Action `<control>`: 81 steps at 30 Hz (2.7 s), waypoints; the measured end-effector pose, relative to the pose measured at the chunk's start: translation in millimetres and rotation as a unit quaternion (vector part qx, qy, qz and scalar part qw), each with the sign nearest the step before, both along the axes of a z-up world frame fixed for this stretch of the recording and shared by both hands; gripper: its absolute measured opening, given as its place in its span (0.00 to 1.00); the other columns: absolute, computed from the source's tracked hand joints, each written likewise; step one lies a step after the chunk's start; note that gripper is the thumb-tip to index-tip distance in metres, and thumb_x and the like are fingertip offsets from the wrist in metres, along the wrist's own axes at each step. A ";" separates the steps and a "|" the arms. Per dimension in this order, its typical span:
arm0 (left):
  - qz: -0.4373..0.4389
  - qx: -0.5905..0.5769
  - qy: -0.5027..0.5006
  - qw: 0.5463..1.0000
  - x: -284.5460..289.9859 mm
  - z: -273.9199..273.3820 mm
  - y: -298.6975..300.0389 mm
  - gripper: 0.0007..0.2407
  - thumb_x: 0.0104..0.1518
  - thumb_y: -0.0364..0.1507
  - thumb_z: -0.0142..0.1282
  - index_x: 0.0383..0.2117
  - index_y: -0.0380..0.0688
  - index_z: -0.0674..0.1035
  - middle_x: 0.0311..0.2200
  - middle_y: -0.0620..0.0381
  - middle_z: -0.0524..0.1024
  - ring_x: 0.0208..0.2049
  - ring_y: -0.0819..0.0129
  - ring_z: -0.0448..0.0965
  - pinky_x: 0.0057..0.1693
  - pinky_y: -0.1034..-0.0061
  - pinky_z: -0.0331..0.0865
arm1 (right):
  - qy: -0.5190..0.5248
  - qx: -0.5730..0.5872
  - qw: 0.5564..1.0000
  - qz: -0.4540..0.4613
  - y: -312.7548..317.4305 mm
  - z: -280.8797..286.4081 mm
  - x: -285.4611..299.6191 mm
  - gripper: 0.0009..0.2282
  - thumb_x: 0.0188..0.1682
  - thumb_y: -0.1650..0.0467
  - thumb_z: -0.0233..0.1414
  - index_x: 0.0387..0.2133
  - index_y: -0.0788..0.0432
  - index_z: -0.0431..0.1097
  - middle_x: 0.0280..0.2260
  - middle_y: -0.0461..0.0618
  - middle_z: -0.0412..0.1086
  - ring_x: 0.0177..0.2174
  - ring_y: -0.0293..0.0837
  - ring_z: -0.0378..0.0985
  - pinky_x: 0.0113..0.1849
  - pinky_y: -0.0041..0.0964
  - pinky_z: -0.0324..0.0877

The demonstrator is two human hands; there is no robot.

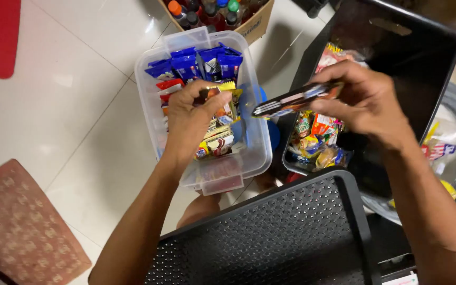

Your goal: Organizing various snack packages and cookies into transparent and black bins.

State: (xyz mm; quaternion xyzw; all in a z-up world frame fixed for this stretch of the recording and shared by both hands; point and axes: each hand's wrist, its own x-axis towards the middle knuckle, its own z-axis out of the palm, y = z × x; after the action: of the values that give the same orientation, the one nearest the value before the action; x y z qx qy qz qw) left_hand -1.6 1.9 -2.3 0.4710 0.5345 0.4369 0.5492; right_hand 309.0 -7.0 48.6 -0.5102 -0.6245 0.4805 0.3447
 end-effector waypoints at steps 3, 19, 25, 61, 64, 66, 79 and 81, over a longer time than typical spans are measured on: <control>0.025 0.021 0.014 0.999 -2.8 -4.0 3.5 0.04 0.56 0.26 0.67 0.30 0.41 0.82 0.24 0.69 0.75 0.26 0.85 0.71 0.36 0.85 0.65 | -0.120 0.059 0.988 0.072 14.1 9.1 -31.4 0.16 0.46 0.75 0.65 0.46 0.61 0.73 0.36 0.50 0.75 0.33 0.37 0.76 0.34 0.34 0.72; 0.099 0.054 -0.031 0.993 -23.9 -20.3 9.0 0.05 0.59 0.24 0.66 0.29 0.40 0.79 0.23 0.70 0.72 0.26 0.85 0.67 0.33 0.84 0.63 | -0.393 0.312 0.736 0.454 50.9 -76.3 -138.3 0.23 0.31 0.75 0.56 0.45 0.58 0.72 0.30 0.54 0.76 0.37 0.54 0.79 0.43 0.54 0.67; 0.101 0.025 -0.017 0.994 -25.8 -15.9 8.5 0.03 0.58 0.24 0.66 0.31 0.40 0.82 0.24 0.69 0.75 0.26 0.85 0.69 0.33 0.84 0.64 | -0.380 0.383 0.723 0.430 53.7 -112.7 -145.9 0.08 0.35 0.71 0.55 0.30 0.56 0.76 0.24 0.51 0.75 0.28 0.53 0.79 0.33 0.49 0.71; -0.200 0.042 0.250 0.946 22.2 -78.7 -4.7 0.08 0.49 0.29 0.66 0.32 0.42 0.82 0.29 0.45 0.81 0.32 0.54 0.81 0.42 0.64 0.72 | -0.225 0.313 0.896 0.218 25.2 -26.6 -35.7 0.13 0.38 0.80 0.57 0.38 0.64 0.77 0.42 0.51 0.77 0.49 0.53 0.76 0.52 0.47 0.70; -0.205 0.089 0.272 0.936 30.3 -85.2 0.5 0.07 0.51 0.28 0.64 0.32 0.40 0.81 0.34 0.43 0.81 0.37 0.47 0.79 0.47 0.59 0.70 | -0.223 0.287 0.908 0.208 19.8 -35.3 -25.8 0.10 0.40 0.79 0.58 0.36 0.63 0.76 0.41 0.51 0.78 0.48 0.53 0.77 0.51 0.47 0.71; -0.199 0.096 0.277 0.935 31.0 -77.3 4.2 0.07 0.49 0.26 0.64 0.33 0.40 0.82 0.34 0.42 0.81 0.38 0.45 0.77 0.47 0.59 0.70 | -0.220 0.278 0.913 0.199 16.7 -42.3 -19.1 0.10 0.41 0.79 0.59 0.37 0.64 0.76 0.42 0.53 0.77 0.48 0.53 0.77 0.50 0.47 0.71; -0.227 0.126 0.226 0.939 17.5 -54.1 6.7 0.07 0.50 0.25 0.66 0.30 0.36 0.78 0.30 0.46 0.79 0.32 0.53 0.80 0.40 0.65 0.70 | -0.201 0.213 0.947 0.131 -1.1 -68.3 4.2 0.07 0.45 0.76 0.60 0.37 0.64 0.77 0.40 0.56 0.78 0.46 0.53 0.79 0.51 0.46 0.71; -0.227 0.126 0.227 0.939 15.1 -60.7 6.2 0.08 0.50 0.25 0.66 0.30 0.37 0.78 0.29 0.47 0.79 0.31 0.55 0.80 0.40 0.66 0.71 | -0.202 0.210 0.948 0.125 -2.7 -75.2 7.0 0.07 0.46 0.76 0.59 0.37 0.64 0.77 0.40 0.56 0.77 0.46 0.53 0.79 0.51 0.46 0.72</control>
State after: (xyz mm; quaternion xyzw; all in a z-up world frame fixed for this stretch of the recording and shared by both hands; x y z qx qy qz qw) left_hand 13.4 8.1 -63.0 0.7314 0.4646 0.2459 0.4344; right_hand 316.1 -9.7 -26.6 -0.4303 -0.8266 0.2646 0.2481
